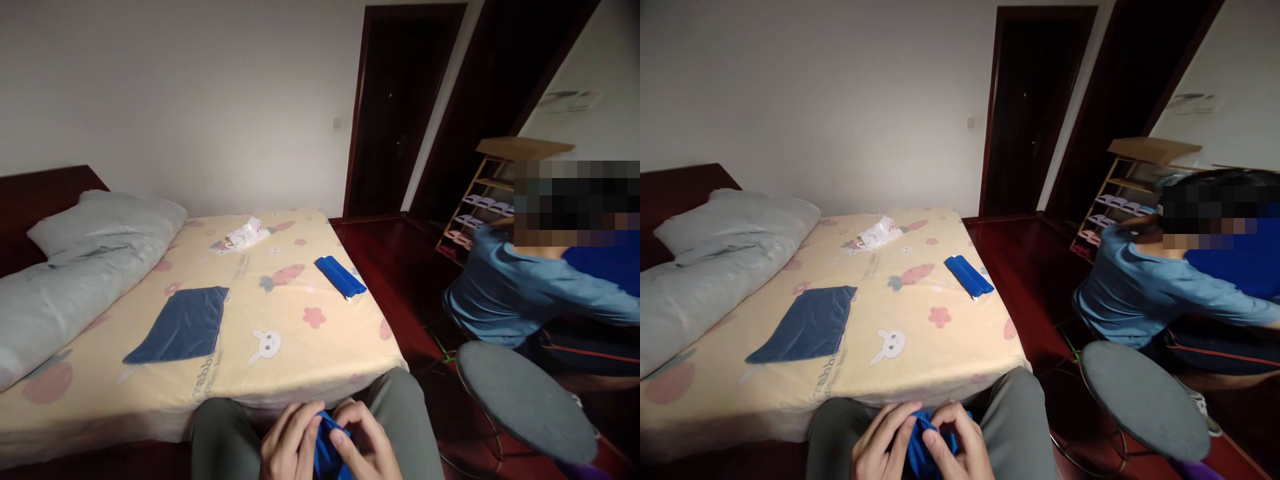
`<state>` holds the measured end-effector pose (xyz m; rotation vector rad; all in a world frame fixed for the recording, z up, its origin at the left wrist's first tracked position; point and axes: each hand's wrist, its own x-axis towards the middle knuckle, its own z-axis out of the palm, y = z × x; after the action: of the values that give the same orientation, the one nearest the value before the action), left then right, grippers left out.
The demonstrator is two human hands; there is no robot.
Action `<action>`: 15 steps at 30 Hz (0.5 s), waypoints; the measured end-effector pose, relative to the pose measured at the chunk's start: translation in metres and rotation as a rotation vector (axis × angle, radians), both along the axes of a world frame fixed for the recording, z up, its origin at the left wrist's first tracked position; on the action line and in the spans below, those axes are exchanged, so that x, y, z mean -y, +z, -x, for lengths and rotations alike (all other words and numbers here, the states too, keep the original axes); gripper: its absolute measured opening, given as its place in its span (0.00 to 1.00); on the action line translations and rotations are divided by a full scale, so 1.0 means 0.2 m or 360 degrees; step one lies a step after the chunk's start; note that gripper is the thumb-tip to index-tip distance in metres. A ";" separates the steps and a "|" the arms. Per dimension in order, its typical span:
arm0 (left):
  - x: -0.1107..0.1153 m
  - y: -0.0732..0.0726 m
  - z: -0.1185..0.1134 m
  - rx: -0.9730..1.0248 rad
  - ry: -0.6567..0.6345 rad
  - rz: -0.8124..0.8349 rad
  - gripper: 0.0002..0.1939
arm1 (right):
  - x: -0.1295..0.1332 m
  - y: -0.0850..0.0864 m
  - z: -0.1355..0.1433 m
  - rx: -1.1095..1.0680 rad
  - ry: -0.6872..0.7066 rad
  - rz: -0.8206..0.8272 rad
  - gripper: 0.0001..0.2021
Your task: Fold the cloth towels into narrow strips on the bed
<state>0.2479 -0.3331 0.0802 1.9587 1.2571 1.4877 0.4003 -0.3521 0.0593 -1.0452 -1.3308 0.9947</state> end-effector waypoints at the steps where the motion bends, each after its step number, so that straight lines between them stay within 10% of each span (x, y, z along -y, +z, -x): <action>1: -0.01 0.01 0.01 0.0044 -0.0063 0.0125 0.10 | 0.00 0.01 0.00 -0.0077 0.0009 0.0100 0.12; 9: -0.10 0.05 0.06 0.0362 -0.0807 0.1287 0.24 | -0.09 0.09 -0.08 -0.0223 -0.0009 0.0224 0.19; 15: -0.25 0.00 0.24 -0.0027 -0.1112 0.1453 0.23 | -0.18 0.15 -0.30 0.0108 -0.0168 0.0136 0.18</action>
<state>0.2004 -0.2837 0.0794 1.5001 0.8583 0.4190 0.4608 -0.3168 0.0885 -1.2108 -1.2835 0.9510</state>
